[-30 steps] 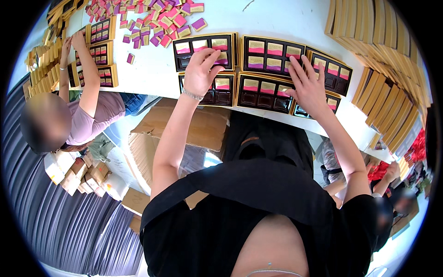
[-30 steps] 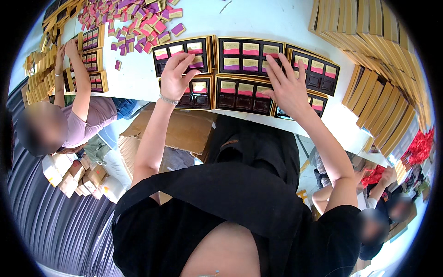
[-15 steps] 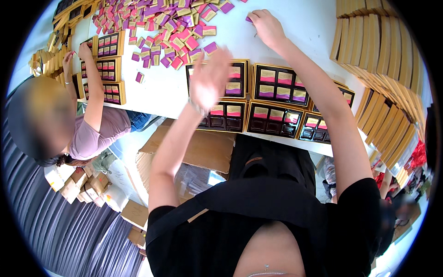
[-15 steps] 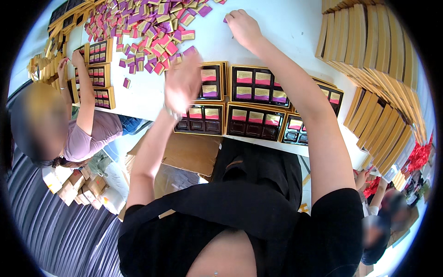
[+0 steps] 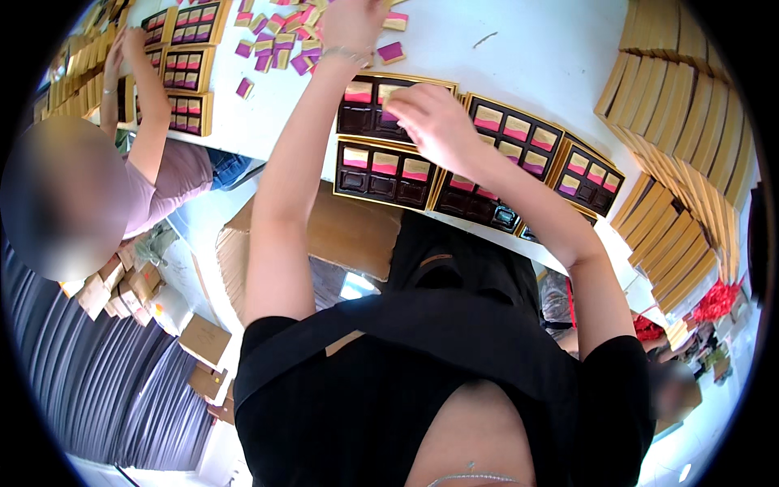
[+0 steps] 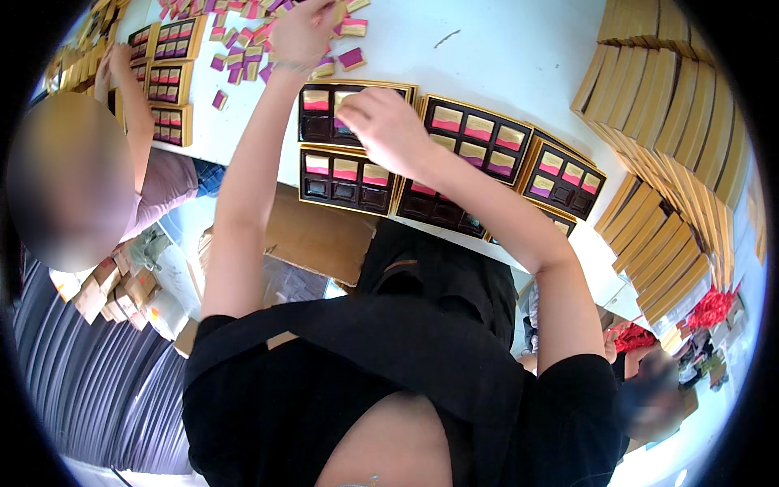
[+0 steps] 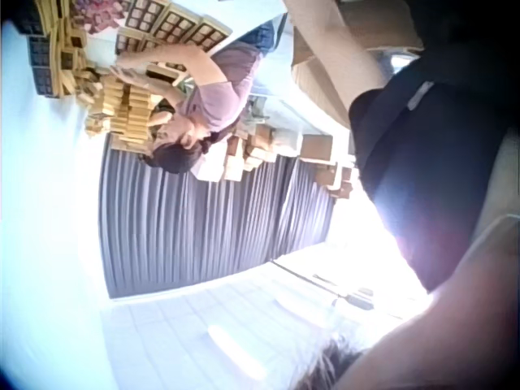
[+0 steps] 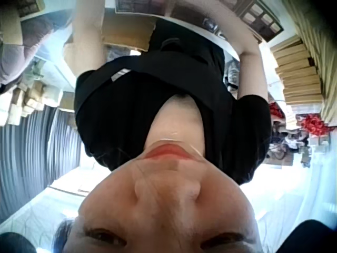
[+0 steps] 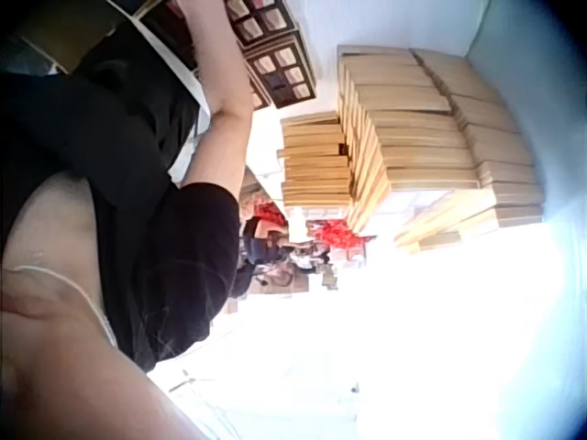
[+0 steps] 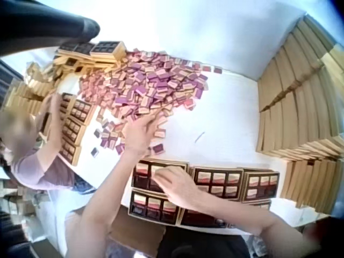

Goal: The person places small colorful rectangular items into compartmentalized trays on a table, then covers them with clear plastic lids. The person stacks the completed trays and repeats the process with additional trays and items.

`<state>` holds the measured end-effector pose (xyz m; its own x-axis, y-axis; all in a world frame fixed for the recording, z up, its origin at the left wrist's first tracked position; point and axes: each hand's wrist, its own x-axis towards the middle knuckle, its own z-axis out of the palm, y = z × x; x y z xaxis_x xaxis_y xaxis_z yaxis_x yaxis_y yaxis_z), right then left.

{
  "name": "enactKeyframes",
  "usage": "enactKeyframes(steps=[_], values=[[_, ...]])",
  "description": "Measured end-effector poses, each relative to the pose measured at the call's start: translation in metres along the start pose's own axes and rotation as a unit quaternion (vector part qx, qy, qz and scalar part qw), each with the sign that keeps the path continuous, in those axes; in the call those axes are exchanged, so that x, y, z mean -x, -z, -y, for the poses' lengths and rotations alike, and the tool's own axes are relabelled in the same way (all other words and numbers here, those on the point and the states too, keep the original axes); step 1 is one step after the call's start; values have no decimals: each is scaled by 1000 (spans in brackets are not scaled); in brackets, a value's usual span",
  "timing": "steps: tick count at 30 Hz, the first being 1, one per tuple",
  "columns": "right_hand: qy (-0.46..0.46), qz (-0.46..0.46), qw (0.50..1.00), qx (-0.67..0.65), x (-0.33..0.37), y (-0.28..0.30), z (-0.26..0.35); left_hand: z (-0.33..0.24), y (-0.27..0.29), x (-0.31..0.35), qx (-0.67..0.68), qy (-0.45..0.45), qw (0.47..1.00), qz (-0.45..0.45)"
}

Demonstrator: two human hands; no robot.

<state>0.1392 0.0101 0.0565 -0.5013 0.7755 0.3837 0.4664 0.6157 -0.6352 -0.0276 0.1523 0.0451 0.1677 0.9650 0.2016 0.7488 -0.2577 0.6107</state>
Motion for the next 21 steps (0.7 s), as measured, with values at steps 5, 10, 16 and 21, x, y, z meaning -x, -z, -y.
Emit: enactKeyframes(steps=[5,10,16,21], values=[[32,3,988,150,13,-33,10,8,61,139,160,341,923,-80],[46,36,984,170,21,-33,14,-5,36,190,127,297,940,-110],[17,65,971,228,29,-32,24,3,19,200,-12,231,962,-146],[-26,141,954,262,37,-27,37,-17,20,186,153,340,913,-168]])
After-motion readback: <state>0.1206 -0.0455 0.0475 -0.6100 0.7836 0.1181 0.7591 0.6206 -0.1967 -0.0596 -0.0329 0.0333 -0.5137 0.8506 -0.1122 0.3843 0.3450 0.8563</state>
